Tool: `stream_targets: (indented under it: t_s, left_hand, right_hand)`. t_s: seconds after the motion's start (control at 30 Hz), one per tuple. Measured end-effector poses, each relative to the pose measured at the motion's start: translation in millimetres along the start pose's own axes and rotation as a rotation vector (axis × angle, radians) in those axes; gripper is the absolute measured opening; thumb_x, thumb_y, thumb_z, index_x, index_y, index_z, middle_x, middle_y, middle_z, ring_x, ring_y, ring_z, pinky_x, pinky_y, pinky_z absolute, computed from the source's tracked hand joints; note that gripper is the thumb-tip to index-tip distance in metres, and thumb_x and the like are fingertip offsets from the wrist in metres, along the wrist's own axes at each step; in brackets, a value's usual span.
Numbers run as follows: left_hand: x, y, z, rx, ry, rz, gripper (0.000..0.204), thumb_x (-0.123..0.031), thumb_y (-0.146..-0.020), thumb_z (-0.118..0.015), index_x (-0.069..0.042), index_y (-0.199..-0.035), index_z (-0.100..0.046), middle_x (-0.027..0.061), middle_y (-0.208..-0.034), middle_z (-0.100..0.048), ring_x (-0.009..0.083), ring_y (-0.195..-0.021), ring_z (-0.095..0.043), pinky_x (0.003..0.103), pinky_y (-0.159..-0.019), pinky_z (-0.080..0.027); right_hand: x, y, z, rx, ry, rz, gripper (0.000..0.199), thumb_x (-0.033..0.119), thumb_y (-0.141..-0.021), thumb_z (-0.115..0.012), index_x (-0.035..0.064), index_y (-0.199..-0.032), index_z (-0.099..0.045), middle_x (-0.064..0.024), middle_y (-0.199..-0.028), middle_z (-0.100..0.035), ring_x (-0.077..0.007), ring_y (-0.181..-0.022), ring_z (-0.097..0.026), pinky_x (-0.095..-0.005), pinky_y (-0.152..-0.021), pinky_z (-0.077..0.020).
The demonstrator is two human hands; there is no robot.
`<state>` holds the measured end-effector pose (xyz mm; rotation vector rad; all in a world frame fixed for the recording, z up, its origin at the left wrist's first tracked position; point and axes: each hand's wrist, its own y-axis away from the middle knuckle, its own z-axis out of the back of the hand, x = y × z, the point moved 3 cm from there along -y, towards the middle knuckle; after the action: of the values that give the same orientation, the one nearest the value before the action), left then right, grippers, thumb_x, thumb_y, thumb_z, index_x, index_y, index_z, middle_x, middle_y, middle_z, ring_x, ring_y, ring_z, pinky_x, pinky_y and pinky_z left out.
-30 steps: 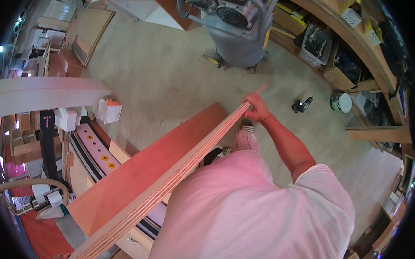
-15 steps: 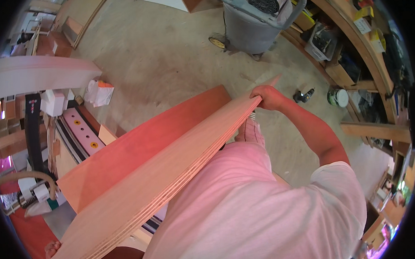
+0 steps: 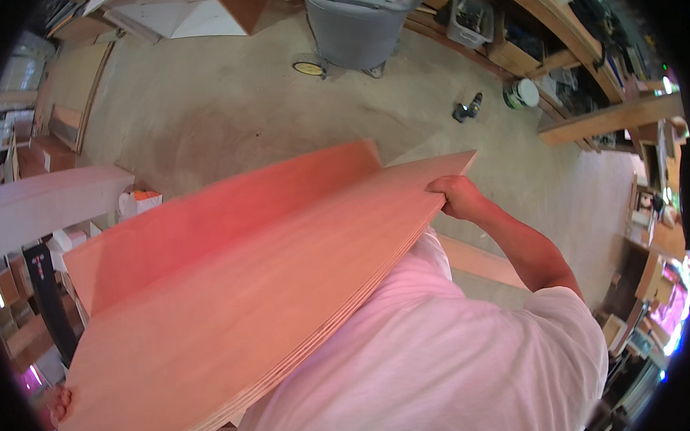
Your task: The person uses a cordless drill to drive screws into a large curved plywood panel, then picks up a smaller rectangular piece and attaches it to the panel. The person continues to fasten the pieces together with screws.
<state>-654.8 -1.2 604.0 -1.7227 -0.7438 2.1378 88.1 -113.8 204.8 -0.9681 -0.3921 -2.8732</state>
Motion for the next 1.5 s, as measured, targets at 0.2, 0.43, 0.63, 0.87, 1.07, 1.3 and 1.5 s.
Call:
stream_targets:
  t_s: [0.2,0.43,0.63,0.87,1.07,1.3,1.5]
  left_hand:
    - [65,-63,-55,0.183,0.294,0.124,0.032,-0.029,-0.094,-0.053,0.000,-0.082,-0.058,0.0105,-0.080,-0.057,0.0228,-0.078,-0.060,0.033,-0.077,-0.052]
    - [142,-106,-159,0.403,0.704,0.370,0.026,-0.023,-0.093,-0.054,-0.001,-0.080,-0.056,0.0096,-0.079,-0.057,0.0227,-0.078,-0.060,0.034,-0.079,-0.052]
    - [219,-87,-254,0.401,1.027,0.656,0.023,-0.018,-0.093,-0.055,-0.001,-0.078,-0.054,0.0088,-0.078,-0.056,0.0227,-0.078,-0.060,0.034,-0.080,-0.052]
    - [242,-43,-355,0.447,0.687,0.042,0.019,-0.017,-0.092,-0.056,0.000,-0.084,-0.055,0.0106,-0.080,-0.053,0.0225,-0.074,-0.055,0.036,-0.074,-0.054]
    - [297,-61,-356,0.417,0.556,-0.047,0.036,-0.035,-0.091,-0.055,-0.001,-0.079,-0.053,0.0125,-0.070,-0.051,0.0242,-0.066,-0.055,0.032,-0.063,-0.050]
    - [497,-75,-312,0.286,0.566,0.276,0.048,-0.045,-0.094,-0.046,-0.002,-0.074,-0.055,0.0139,-0.069,-0.053,0.0254,-0.070,-0.056,0.038,-0.069,-0.052]
    - [678,-61,-310,0.067,0.626,0.652,0.063,-0.054,-0.100,-0.036,-0.004,-0.069,-0.058,0.0113,-0.071,-0.056,0.0246,-0.079,-0.057,0.042,-0.090,-0.048]
  right_hand:
    - [-2,85,-14,-0.166,-0.045,-0.192,0.033,-0.003,-0.068,-0.070,0.0083,-0.099,-0.073,-0.0120,-0.098,-0.073,-0.0334,-0.096,-0.068,-0.0408,-0.082,-0.0558]
    - [-34,164,-20,-0.268,-0.033,-0.441,0.030,0.002,-0.072,-0.072,0.0068,-0.101,-0.073,-0.0130,-0.100,-0.073,-0.0340,-0.094,-0.069,-0.0414,-0.083,-0.0560]
    - [-70,205,-32,-0.235,0.025,-0.594,0.031,0.010,-0.073,-0.077,0.0071,-0.104,-0.074,-0.0133,-0.105,-0.073,-0.0342,-0.098,-0.068,-0.0421,-0.087,-0.0553]
    - [-104,212,-41,-0.189,0.013,-0.683,0.033,0.012,-0.074,-0.079,0.0066,-0.106,-0.073,-0.0141,-0.106,-0.072,-0.0349,-0.100,-0.068,-0.0427,-0.088,-0.0548]
    - [-89,183,-49,-0.222,0.034,-0.624,0.031,0.010,-0.073,-0.078,0.0056,-0.103,-0.073,-0.0139,-0.103,-0.073,-0.0352,-0.096,-0.068,-0.0430,-0.085,-0.0555]
    - [-58,99,-96,-0.219,0.134,-0.662,0.028,0.008,-0.072,-0.077,0.0075,-0.099,-0.072,-0.0131,-0.100,-0.072,-0.0336,-0.094,-0.069,-0.0426,-0.083,-0.0557]
    - [-40,-8,-148,-0.100,0.209,-0.819,0.031,0.008,-0.072,-0.075,0.0083,-0.104,-0.072,-0.0120,-0.103,-0.072,-0.0330,-0.099,-0.068,-0.0434,-0.086,-0.0553]
